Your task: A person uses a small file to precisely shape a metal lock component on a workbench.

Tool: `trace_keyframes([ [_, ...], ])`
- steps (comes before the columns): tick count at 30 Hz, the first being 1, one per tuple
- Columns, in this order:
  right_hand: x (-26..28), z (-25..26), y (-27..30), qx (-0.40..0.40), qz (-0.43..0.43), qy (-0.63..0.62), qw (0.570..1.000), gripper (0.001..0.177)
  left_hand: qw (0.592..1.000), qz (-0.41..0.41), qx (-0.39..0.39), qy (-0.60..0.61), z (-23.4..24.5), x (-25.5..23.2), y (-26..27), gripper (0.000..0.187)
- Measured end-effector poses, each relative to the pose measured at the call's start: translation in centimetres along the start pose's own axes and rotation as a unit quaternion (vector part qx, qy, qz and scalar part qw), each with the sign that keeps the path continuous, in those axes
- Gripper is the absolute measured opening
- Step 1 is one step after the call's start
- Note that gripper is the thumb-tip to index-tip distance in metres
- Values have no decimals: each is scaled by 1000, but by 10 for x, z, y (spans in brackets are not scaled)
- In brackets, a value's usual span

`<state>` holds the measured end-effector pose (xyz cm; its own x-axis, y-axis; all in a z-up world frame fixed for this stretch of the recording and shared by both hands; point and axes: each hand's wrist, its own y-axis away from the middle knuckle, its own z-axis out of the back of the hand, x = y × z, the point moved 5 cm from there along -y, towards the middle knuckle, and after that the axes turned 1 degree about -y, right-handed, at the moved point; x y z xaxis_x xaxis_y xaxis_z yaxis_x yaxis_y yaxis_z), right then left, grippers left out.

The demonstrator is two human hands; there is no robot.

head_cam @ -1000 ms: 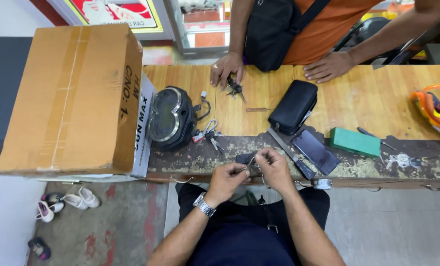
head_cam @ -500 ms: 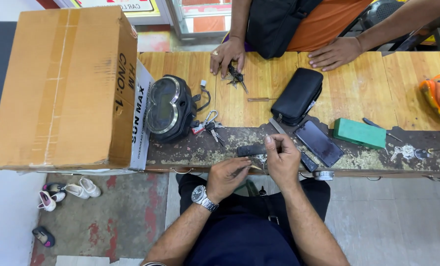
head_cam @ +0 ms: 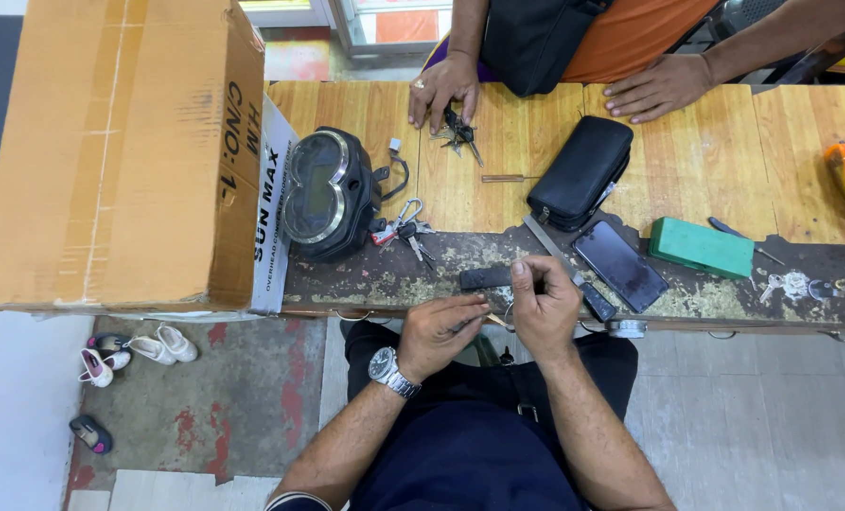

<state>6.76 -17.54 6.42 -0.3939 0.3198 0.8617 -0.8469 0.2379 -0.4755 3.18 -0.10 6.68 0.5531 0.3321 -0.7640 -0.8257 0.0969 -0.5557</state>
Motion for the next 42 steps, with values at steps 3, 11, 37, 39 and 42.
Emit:
trace_keyframes([
  [3, 5, 0, -1, 0, 13, -8, 1000, 13, 1000, -4, 6, 4, 1, -3, -1, 12],
  [11, 4, 0, 0, -1, 26, -16, 1000, 13, 1000, -5, 8, 19, 1, -4, 1, 12],
  [37, 8, -3, 3, -21, 58, -14, 998, 12, 999, -49, -8, -4, 7, -17, -8, 6],
  [39, 10, -4, 1, -21, 61, -12, 998, 12, 997, -72, -3, 6, 7, -19, -8, 6],
  [42, 7, -4, 1, -21, 59, -14, 998, 12, 997, -80, -2, 16, 7, -18, -6, 7],
])
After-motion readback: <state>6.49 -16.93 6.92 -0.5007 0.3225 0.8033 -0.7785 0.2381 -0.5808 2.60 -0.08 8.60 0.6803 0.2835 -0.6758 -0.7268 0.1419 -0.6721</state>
